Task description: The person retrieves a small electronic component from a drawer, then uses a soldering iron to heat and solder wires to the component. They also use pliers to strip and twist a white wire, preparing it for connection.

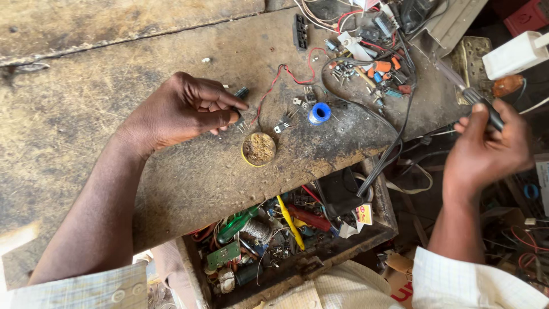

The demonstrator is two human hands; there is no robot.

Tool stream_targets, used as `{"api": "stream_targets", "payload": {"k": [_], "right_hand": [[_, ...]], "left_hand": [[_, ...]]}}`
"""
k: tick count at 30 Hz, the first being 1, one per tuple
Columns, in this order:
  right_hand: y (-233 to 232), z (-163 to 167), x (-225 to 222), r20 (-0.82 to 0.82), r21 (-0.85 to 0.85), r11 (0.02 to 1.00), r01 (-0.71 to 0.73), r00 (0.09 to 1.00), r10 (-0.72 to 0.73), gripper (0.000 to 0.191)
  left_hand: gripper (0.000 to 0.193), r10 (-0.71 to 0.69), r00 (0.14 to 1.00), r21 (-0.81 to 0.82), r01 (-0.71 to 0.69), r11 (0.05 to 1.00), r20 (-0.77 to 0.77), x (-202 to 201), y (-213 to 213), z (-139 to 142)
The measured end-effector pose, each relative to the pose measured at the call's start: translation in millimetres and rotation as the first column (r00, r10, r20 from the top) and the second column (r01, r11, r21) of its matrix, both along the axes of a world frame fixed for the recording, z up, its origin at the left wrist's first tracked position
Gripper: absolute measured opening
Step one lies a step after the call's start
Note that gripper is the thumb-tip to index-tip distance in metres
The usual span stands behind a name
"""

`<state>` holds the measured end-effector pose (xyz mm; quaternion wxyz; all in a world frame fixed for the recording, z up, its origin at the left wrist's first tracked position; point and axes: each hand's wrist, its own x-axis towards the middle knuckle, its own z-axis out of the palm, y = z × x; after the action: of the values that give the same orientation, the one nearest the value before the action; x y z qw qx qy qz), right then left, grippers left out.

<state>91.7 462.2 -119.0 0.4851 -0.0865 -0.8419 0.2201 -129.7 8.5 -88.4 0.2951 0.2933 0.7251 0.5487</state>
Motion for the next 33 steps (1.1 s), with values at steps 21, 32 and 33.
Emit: {"api": "stream_targets", "payload": {"k": [21,32,33], "right_hand": [[-19,12,-38,0.167,0.465,0.881,0.09,0.968,-0.187,0.02],[-99,73,-150,0.461,0.311,0.835,-0.454,0.84,0.286,0.015],[-105,76,-165,0.513,0.217,0.867,-0.449,0.808,0.29,0.015]], "left_hand": [[0.018,-0.039,0.985,-0.197,0.005,0.98,-0.17,-4,-3,-3],[0.014,-0.074,0.943,-0.167,0.02,0.986,-0.324,-3,-4,-8],[0.014,-0.075,0.943,-0.164,0.022,0.986,-0.324,-3,-4,-8]]}}
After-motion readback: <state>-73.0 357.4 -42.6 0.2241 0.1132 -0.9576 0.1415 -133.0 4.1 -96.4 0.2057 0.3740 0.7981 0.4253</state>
